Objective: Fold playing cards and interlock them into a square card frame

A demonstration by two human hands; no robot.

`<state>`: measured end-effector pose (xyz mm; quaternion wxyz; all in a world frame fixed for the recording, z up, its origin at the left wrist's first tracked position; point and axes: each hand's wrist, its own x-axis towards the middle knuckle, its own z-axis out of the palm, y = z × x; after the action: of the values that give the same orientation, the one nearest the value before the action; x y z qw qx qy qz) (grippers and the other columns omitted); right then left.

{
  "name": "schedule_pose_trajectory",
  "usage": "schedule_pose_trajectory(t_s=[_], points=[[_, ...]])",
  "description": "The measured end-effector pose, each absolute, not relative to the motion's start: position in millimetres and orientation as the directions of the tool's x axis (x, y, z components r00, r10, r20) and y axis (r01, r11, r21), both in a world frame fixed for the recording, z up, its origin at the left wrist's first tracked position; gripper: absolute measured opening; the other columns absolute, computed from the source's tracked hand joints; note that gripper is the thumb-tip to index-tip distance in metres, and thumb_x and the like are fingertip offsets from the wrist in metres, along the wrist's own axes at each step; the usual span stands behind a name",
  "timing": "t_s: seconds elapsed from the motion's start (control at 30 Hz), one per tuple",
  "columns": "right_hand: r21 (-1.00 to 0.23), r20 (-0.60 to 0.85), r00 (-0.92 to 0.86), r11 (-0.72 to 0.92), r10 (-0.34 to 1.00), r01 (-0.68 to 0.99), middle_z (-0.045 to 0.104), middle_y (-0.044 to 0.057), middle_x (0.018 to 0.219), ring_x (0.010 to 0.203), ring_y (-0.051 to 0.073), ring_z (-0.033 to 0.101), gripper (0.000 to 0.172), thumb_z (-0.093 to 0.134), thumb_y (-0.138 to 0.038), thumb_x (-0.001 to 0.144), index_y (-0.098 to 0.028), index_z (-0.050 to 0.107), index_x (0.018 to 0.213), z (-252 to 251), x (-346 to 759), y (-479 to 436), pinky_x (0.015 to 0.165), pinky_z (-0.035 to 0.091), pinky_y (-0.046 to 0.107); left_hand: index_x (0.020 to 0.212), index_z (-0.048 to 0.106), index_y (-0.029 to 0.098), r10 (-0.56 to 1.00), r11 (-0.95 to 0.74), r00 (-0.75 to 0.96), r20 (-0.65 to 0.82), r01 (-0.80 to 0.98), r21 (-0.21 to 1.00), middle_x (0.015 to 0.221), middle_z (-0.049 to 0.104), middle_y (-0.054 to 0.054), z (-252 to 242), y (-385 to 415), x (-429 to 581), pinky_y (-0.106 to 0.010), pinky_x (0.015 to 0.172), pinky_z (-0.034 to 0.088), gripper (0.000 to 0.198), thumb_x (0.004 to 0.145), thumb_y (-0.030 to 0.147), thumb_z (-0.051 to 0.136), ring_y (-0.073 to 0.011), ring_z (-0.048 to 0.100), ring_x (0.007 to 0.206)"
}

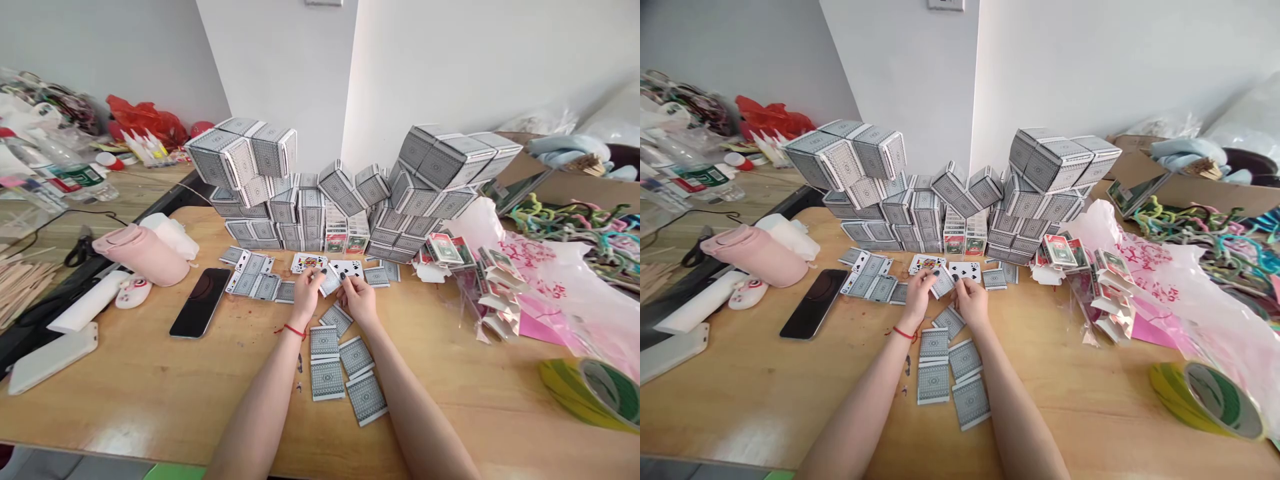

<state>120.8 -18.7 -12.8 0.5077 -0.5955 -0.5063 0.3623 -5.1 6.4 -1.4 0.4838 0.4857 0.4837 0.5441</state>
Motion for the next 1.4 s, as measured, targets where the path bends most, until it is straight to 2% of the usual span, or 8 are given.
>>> schedule_pose_trajectory(t_s=[0.17,0.3,0.43,0.73,1.03,1.17,1.3,1.4], points=[[-0.681,0.472,0.257,0.164,0.843,0.714,0.063,0.007,0.086,0.083,0.021,0.050,0.022,0.043,-0.023,0.079,-0.018,0.063,0.088,-14.2,134.2,-17.4,0.078,0.039,0.035,0.071,0.056,0.014,0.998,-0.002,-0.058,-0.003,-0.092,0.996,0.060,0.054,0.003,-8.6,9.7,-4.2,-0.021,0.051,0.038,0.018,0.065,0.031,0.060,-0.0083,0.048,0.052],[-0.492,0.471,0.161,0.106,0.867,0.864,0.051,0.006,0.123,0.105,0.028,0.039,0.039,0.043,-0.009,0.071,-0.023,0.061,0.102,-16.0,135.1,-19.2,0.084,0.031,0.046,0.078,0.056,0.014,0.996,0.046,-0.070,-0.059,-0.175,0.983,0.069,0.058,0.000,-8.9,10.9,-4.0,-0.022,0.048,0.044,0.026,0.065,0.035,0.062,-0.0099,0.052,0.055],[-0.399,0.417,0.087,0.096,0.905,0.912,0.047,0.003,0.129,0.118,0.032,0.028,0.048,0.040,-0.007,0.071,-0.026,0.056,0.113,-20.4,131.6,-20.1,0.087,0.026,0.050,0.083,0.054,0.015,0.995,0.043,-0.075,-0.061,-0.217,0.975,0.078,0.058,-0.002,-6.3,9.0,-4.6,-0.023,0.047,0.049,0.031,0.065,0.039,0.063,-0.0124,0.056,0.066],[-0.431,0.486,0.016,0.224,0.874,0.874,0.062,0.004,0.111,0.111,0.024,0.042,0.039,0.038,-0.008,0.077,-0.021,0.062,0.105,-32.7,142.1,-13.5,0.090,0.033,0.041,0.085,0.056,0.014,0.999,0.019,-0.043,-0.028,-0.188,0.982,0.080,0.057,-0.002,-13.3,9.9,-2.7,-0.023,0.049,0.051,0.031,0.064,0.036,0.064,-0.0103,0.054,0.061],[-0.508,0.592,0.159,0.213,0.791,0.834,0.068,0.003,0.094,0.095,0.021,0.054,0.034,0.039,-0.008,0.078,-0.022,0.065,0.093,-29.8,141.7,-15.5,0.082,0.038,0.036,0.095,0.058,0.014,0.993,0.006,-0.113,-0.042,-0.302,0.953,0.087,0.063,-0.007,-14.8,16.0,-6.6,-0.020,0.050,0.045,0.037,0.061,0.027,0.066,-0.0103,0.055,0.062],[-0.543,0.626,0.220,0.217,0.748,0.811,0.068,0.004,0.085,0.086,0.020,0.057,0.024,0.042,-0.012,0.079,-0.021,0.065,0.082,-27.2,141.0,-16.7,0.079,0.039,0.036,0.098,0.058,0.015,0.994,0.006,-0.103,-0.046,-0.354,0.935,0.092,0.063,-0.007,-14.0,18.4,-8.6,-0.023,0.061,0.045,0.039,0.060,0.025,0.066,-0.0134,0.058,0.073],[-0.654,0.633,0.348,0.238,0.692,0.718,0.066,0.006,0.085,0.086,0.020,0.057,0.014,0.044,-0.017,0.079,-0.020,0.058,0.076,-23.3,138.8,-16.5,0.080,0.041,0.036,0.095,0.059,0.015,0.993,0.009,-0.104,-0.051,-0.377,0.926,0.093,0.064,-0.007,-14.0,18.6,-7.8,-0.027,0.073,0.045,0.038,0.059,0.023,0.066,-0.0162,0.059,0.084],[-0.791,0.560,0.465,0.274,0.685,0.547,0.063,0.007,0.094,0.091,0.019,0.057,0.005,0.045,-0.021,0.079,-0.020,0.050,0.078,-18.6,134.8,-16.3,0.078,0.043,0.034,0.094,0.059,0.015,0.992,0.016,-0.105,-0.064,-0.401,0.916,0.094,0.063,-0.006,-14.1,18.2,-7.5,-0.028,0.074,0.044,0.038,0.058,0.022,0.067,-0.0160,0.059,0.084]])
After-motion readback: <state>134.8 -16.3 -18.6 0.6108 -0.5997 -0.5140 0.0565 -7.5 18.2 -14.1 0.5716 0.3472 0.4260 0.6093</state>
